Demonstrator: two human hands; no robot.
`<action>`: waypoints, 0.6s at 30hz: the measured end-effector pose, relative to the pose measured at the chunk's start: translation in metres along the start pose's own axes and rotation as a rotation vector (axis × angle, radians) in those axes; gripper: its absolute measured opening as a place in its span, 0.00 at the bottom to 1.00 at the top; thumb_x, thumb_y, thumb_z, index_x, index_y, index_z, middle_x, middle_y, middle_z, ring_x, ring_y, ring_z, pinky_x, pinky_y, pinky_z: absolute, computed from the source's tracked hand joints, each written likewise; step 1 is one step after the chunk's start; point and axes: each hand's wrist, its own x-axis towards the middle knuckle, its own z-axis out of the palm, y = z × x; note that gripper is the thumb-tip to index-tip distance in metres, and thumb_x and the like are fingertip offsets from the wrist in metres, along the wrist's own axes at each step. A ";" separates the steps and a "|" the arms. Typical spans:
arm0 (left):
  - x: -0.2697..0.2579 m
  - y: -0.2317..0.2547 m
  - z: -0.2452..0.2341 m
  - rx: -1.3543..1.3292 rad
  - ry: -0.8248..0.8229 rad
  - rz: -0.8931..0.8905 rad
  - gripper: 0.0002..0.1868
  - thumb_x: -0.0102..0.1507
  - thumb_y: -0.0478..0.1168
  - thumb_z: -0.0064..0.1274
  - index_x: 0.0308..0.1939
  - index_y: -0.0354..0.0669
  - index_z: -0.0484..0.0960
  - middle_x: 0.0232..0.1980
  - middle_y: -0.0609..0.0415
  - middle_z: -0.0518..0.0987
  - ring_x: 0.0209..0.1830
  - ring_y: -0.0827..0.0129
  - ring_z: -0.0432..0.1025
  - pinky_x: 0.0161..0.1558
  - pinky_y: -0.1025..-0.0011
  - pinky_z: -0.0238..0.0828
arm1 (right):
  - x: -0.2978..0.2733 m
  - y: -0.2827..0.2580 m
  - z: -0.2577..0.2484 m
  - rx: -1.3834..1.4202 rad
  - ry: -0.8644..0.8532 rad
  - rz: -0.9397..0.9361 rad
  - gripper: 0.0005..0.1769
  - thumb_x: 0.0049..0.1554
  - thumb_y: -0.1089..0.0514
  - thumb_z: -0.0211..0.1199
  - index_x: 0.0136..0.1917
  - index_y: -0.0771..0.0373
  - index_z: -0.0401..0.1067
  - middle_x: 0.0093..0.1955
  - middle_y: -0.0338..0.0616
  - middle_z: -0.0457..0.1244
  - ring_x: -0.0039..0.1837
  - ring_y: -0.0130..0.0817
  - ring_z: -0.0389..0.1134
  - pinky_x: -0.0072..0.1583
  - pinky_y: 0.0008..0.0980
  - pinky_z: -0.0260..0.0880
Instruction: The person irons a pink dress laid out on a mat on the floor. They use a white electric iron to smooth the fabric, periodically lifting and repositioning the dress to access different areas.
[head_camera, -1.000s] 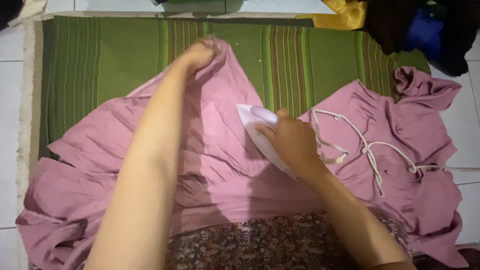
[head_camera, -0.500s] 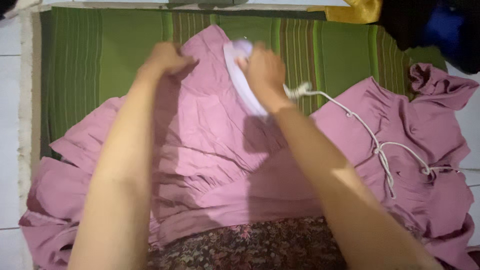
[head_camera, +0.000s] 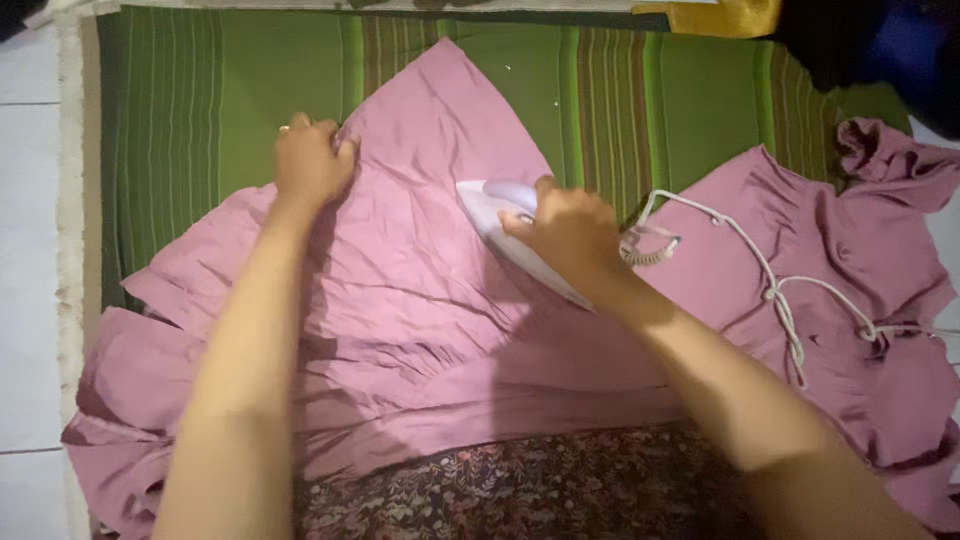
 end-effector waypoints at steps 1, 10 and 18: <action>-0.003 0.005 0.001 -0.005 0.052 -0.002 0.16 0.64 0.47 0.60 0.40 0.36 0.86 0.42 0.33 0.77 0.43 0.39 0.73 0.47 0.48 0.70 | 0.011 -0.002 0.004 0.009 -0.080 0.060 0.31 0.55 0.35 0.64 0.48 0.68 0.74 0.31 0.53 0.68 0.33 0.45 0.71 0.35 0.47 0.72; -0.013 0.033 -0.005 -0.043 0.190 -0.091 0.14 0.67 0.46 0.56 0.43 0.36 0.83 0.46 0.39 0.76 0.48 0.44 0.71 0.50 0.51 0.69 | 0.193 -0.005 0.040 0.081 0.357 0.064 0.28 0.47 0.36 0.73 0.39 0.65 0.78 0.34 0.56 0.70 0.37 0.52 0.72 0.40 0.48 0.72; -0.010 0.039 -0.007 -0.064 0.176 -0.140 0.14 0.66 0.46 0.56 0.39 0.35 0.82 0.44 0.40 0.76 0.45 0.45 0.72 0.47 0.51 0.70 | 0.042 -0.010 0.005 0.097 -0.156 -0.116 0.30 0.54 0.36 0.67 0.50 0.67 0.76 0.36 0.53 0.70 0.34 0.40 0.73 0.38 0.43 0.75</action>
